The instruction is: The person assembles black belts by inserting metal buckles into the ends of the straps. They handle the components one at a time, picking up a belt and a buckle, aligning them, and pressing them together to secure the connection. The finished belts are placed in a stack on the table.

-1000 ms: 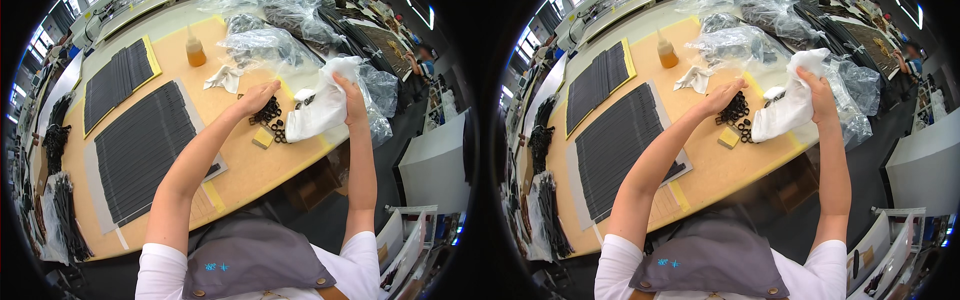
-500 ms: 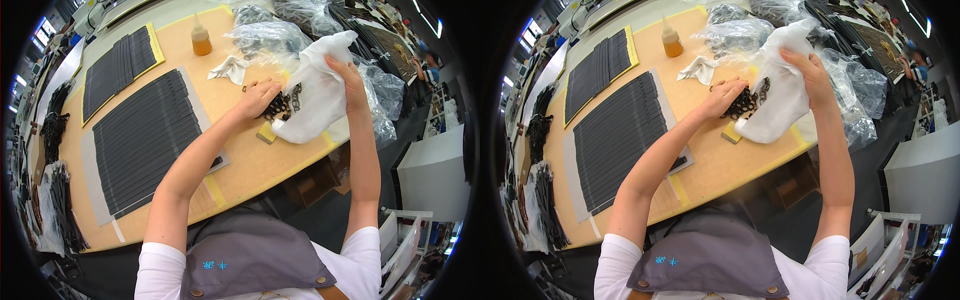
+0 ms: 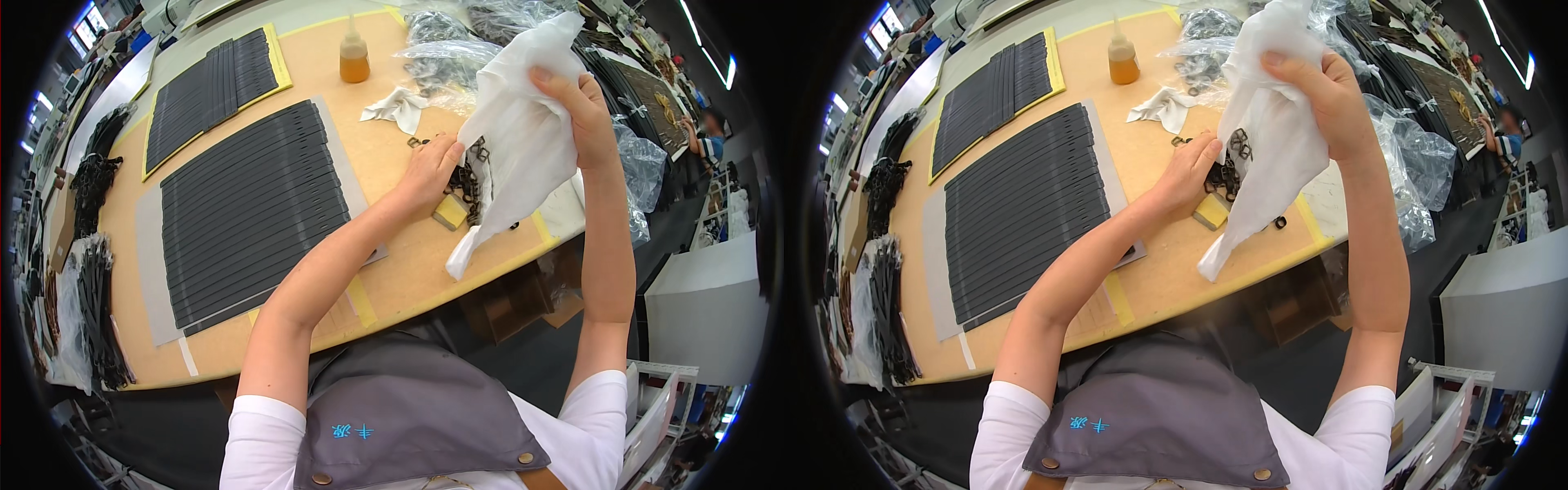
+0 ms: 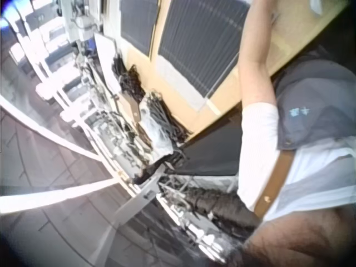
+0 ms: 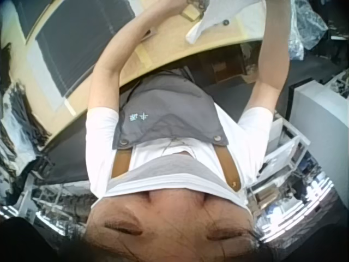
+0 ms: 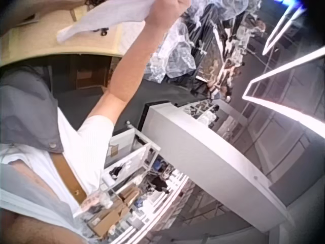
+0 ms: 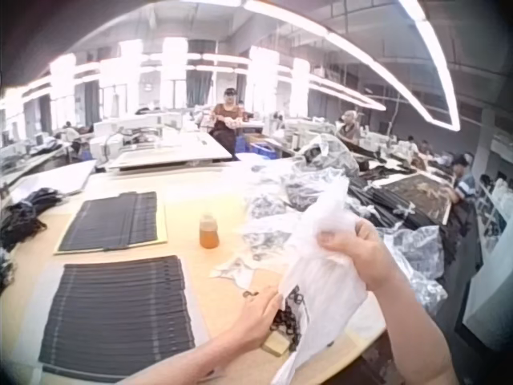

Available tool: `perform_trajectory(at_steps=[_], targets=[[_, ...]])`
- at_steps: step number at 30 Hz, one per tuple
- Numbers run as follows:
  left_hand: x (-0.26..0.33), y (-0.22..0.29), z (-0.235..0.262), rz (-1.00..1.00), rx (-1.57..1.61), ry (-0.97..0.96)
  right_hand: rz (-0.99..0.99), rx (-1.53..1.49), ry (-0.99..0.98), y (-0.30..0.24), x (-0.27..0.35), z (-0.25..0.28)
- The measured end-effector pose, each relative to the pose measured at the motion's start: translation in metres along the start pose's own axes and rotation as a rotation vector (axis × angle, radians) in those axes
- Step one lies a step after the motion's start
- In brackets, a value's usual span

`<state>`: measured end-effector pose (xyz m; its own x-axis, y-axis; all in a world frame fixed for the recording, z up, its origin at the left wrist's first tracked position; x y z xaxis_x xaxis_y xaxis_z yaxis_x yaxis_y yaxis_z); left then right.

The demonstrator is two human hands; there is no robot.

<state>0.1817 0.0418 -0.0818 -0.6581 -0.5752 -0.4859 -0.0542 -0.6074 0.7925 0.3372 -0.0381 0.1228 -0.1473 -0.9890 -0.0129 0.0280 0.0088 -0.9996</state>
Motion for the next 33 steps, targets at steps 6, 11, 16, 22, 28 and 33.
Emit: perform_trajectory(at_steps=[6,11,16,22,28,33], targets=[[0.008,-0.005,0.003,-0.052,0.134,0.083,0.091,0.170,-0.012,-0.029,0.001,-0.001],[0.013,-0.010,0.005,0.029,0.169,0.041,0.163,0.330,0.070,-0.044,0.001,-0.011],[0.019,-0.008,0.008,0.028,0.261,0.129,0.189,0.406,0.118,-0.056,-0.006,0.001],[0.026,-0.017,0.013,0.019,0.282,0.204,0.345,0.509,0.198,-0.097,0.005,0.006],[0.030,-0.009,0.023,0.057,0.352,0.144,0.558,0.496,0.192,-0.127,0.025,-0.040],[0.029,-0.017,0.022,0.061,0.383,0.182,0.615,0.571,0.200,-0.146,0.034,-0.045]])
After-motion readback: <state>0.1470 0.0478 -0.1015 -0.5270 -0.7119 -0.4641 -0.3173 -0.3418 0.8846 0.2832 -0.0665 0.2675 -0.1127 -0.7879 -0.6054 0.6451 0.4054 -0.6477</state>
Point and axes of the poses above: each hand's wrist, its own x-axis away from the middle knuckle, its own z-axis out of the back of the hand, y = z × x, the point moved 3 cm from there along -x, towards the middle knuckle, and after that the axes turned 14 degrees about -z, right-handed, at the moved point
